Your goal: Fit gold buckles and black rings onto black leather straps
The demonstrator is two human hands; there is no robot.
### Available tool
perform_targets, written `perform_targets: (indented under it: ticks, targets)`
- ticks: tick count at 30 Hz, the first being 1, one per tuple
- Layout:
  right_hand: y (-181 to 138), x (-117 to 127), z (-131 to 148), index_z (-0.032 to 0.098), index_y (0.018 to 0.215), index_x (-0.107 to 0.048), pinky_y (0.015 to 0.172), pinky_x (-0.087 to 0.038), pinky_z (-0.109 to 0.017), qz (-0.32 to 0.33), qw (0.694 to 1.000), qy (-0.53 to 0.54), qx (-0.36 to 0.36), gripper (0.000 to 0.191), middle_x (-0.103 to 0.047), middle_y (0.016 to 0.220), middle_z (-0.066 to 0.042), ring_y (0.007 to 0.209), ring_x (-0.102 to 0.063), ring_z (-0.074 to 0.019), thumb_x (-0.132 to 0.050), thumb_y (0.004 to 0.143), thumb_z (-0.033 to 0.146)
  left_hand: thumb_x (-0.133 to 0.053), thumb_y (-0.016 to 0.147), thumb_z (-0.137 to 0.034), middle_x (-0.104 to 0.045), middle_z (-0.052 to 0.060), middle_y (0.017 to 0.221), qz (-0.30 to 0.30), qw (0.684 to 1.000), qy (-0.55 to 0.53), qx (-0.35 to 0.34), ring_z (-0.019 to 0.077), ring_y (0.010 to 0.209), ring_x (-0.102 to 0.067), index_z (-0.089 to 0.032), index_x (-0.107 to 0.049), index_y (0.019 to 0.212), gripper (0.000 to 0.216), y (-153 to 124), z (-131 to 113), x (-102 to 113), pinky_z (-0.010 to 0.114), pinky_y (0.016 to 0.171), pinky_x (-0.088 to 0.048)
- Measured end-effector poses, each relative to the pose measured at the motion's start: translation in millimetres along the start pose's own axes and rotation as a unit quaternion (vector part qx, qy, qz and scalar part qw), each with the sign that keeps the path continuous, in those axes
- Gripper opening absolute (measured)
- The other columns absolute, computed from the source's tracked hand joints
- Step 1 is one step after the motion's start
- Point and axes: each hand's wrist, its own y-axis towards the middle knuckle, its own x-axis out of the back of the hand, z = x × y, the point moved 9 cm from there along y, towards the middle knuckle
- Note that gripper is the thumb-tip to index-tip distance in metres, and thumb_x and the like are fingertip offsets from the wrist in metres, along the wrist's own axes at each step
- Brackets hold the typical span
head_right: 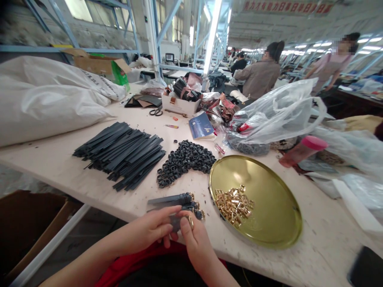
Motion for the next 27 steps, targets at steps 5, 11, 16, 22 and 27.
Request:
perform_targets:
  ticks: [5, 11, 16, 22, 27]
  targets:
    - [1, 4, -1, 0.017, 0.098, -0.057, 0.055, -0.044, -0.026, -0.023, 0.999, 0.035, -0.008, 0.036, -0.060, 0.069, -0.002, 0.063, -0.056, -0.0157, -0.036, 0.087, 0.044, -0.039, 0.084, -0.028, -0.065, 0.002, 0.079, -0.023, 1.000, 0.013, -0.012, 0.0127, 0.064, -0.060, -0.019, -0.038, 0.130, 0.046, 2, -1, 5, 0.023, 0.067, -0.045]
    - [10, 7, 8, 0.016, 0.103, -0.056, 0.059, -0.048, -0.028, -0.045, 0.999, 0.008, 0.005, 0.036, -0.062, 0.075, -0.004, 0.063, -0.057, -0.0154, -0.032, 0.089, 0.040, -0.037, 0.083, -0.024, -0.064, 0.004, 0.086, -0.053, 0.997, 0.050, -0.029, 0.0135, 0.065, -0.059, -0.016, -0.035, 0.131, 0.048, 16, -8, 4, 0.025, 0.067, -0.046]
    - [28, 33, 16, 0.018, 0.103, -0.060, 0.082, -0.044, -0.041, -0.124, 0.957, -0.246, 0.097, 0.031, -0.063, 0.094, -0.011, 0.091, -0.056, -0.0240, -0.042, 0.085, 0.036, -0.045, 0.080, -0.026, -0.061, 0.009, 0.103, -0.124, 0.956, 0.256, -0.066, 0.0225, 0.095, -0.055, -0.018, -0.039, 0.128, 0.049, 29, 0, 26, 0.034, 0.086, -0.040]
    - [39, 29, -20, 0.016, 0.114, -0.054, 0.095, -0.037, -0.046, -0.141, 0.957, -0.229, 0.111, 0.035, -0.054, 0.118, -0.013, 0.110, -0.048, -0.0233, -0.034, 0.088, 0.030, -0.056, 0.067, -0.018, -0.053, 0.017, 0.112, -0.117, 0.890, 0.437, -0.059, 0.0305, 0.103, -0.048, -0.010, -0.042, 0.121, 0.057, 43, 25, 17, 0.043, 0.089, -0.038]
    - [34, 18, -28, 0.011, 0.116, -0.050, 0.100, -0.029, -0.047, -0.149, 0.968, -0.184, 0.081, 0.041, -0.050, 0.119, -0.018, 0.113, -0.043, -0.0255, -0.030, 0.089, 0.033, -0.065, 0.056, -0.026, -0.053, 0.019, 0.108, -0.113, 0.888, 0.442, -0.057, 0.0323, 0.095, -0.050, -0.007, -0.044, 0.117, 0.067, 28, 11, 0, 0.039, 0.085, -0.041]
